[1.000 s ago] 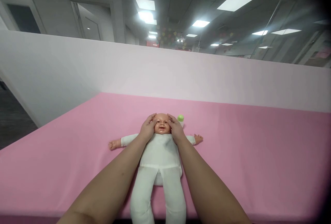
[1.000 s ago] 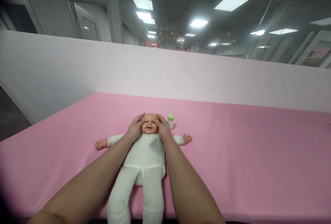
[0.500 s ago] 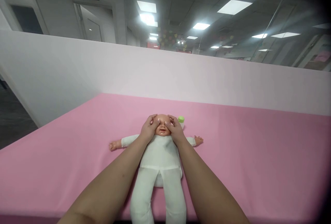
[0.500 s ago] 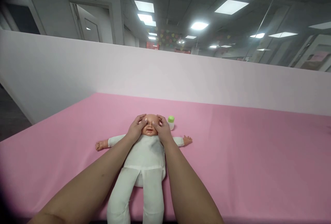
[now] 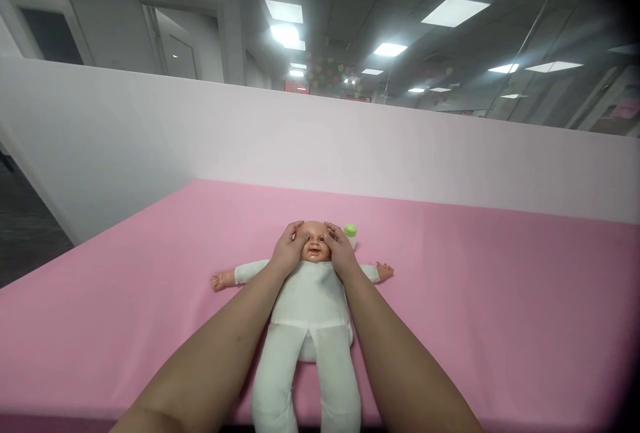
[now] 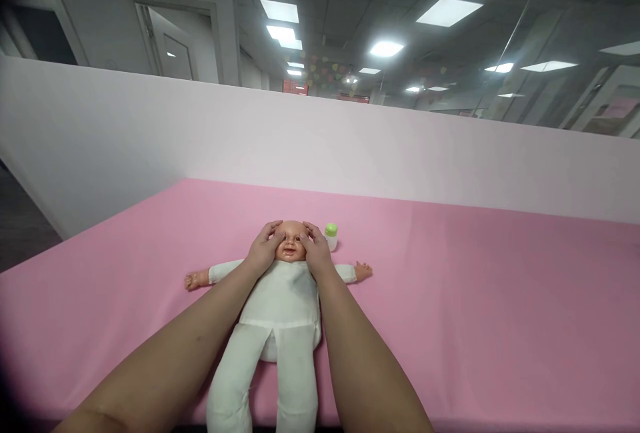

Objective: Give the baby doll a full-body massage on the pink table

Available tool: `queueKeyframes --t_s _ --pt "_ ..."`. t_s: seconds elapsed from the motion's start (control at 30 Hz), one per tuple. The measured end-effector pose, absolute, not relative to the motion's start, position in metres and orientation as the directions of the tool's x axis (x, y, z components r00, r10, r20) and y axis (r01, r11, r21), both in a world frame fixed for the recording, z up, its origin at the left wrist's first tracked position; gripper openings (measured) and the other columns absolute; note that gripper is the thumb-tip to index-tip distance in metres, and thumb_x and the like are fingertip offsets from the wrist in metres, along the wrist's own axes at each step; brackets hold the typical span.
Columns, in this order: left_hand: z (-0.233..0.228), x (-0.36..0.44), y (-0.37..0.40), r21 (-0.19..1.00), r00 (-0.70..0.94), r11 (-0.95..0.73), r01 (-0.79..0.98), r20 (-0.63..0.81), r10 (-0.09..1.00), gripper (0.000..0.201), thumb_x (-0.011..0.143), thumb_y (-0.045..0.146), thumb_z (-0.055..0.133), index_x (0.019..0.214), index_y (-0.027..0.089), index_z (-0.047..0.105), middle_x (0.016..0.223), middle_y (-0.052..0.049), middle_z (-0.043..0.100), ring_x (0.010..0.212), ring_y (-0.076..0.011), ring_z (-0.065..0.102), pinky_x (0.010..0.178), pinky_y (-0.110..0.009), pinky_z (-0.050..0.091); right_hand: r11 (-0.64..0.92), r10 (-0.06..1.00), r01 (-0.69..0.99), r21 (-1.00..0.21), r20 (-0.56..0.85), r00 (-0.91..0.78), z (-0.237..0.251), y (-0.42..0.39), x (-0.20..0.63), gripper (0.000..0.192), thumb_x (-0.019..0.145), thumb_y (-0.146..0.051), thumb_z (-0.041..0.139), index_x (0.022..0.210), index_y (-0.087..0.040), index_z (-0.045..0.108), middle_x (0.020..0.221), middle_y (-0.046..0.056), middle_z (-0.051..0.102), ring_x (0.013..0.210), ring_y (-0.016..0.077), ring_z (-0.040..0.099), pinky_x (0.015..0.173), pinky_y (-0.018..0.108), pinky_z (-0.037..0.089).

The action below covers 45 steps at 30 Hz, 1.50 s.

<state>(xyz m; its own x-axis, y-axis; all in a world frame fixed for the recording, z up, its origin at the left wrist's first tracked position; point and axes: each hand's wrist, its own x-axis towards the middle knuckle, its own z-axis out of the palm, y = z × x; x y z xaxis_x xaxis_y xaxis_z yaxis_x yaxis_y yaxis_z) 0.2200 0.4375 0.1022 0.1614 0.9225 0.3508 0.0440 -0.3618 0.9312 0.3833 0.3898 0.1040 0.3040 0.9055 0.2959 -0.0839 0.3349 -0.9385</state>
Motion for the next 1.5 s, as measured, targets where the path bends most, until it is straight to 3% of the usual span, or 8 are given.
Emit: queueKeyframes --t_s 0.33,0.6,0.9,1.3,1.5 --pt "0.097 0.222 0.445 0.945 0.186 -0.289 -0.152 0.315 0.931 0.048 0.086 0.039 0.065 0.131 0.021 0.063 0.137 -0.009 0.064 0.129 -0.0267 0.057 0.112 -0.039 0.042 0.328 0.922 -0.213 -0.921 0.262 0.285 0.094 0.398 0.388 0.052 0.076 -0.043 0.075 0.126 -0.028 0.071 0.146 0.002 0.059 0.14 0.0268 0.048 0.121 0.046 0.034" --pt "0.102 0.222 0.442 0.94 0.19 -0.206 -0.273 0.263 0.946 0.045 0.086 0.034 0.062 0.128 0.02 0.065 0.14 -0.01 0.063 0.132 -0.0274 0.055 0.113 -0.041 0.041 0.319 0.932 -0.251 -0.914 0.255 0.257 0.093 0.396 0.389 0.054 0.077 -0.041 0.075 0.13 -0.029 0.069 0.148 0.001 0.057 0.14 0.0276 0.049 0.119 0.046 0.038" --pt "0.102 0.22 0.438 0.947 0.221 -0.282 -0.153 0.311 0.925 0.059 0.086 0.054 0.069 0.134 0.021 0.061 0.138 -0.012 0.064 0.127 -0.0293 0.059 0.11 -0.042 0.043 0.332 0.911 -0.044 -0.942 0.308 0.275 0.098 0.392 0.388 0.058 0.079 -0.048 0.076 0.132 -0.027 0.065 0.139 0.006 0.062 0.131 0.0283 0.055 0.114 0.045 0.043" --pt "0.104 0.219 0.437 0.942 0.202 -0.335 -0.023 0.333 0.921 0.057 0.084 0.047 0.072 0.135 0.023 0.061 0.138 -0.011 0.063 0.125 -0.0291 0.06 0.108 -0.042 0.044 0.374 0.892 -0.04 -0.927 0.347 0.288 0.101 0.39 0.385 0.061 0.073 -0.048 0.083 0.127 -0.024 0.064 0.132 0.009 0.064 0.126 0.0283 0.057 0.108 0.044 0.047" --pt "0.105 0.219 0.435 0.94 0.197 -0.341 0.025 0.33 0.923 0.054 0.086 0.046 0.068 0.135 0.024 0.062 0.136 -0.01 0.065 0.124 -0.0282 0.061 0.109 -0.042 0.043 0.309 0.904 -0.007 -0.951 0.292 0.311 0.099 0.391 0.387 0.056 0.077 -0.048 0.079 0.125 -0.025 0.064 0.128 0.009 0.065 0.121 0.0283 0.06 0.104 0.044 0.049"
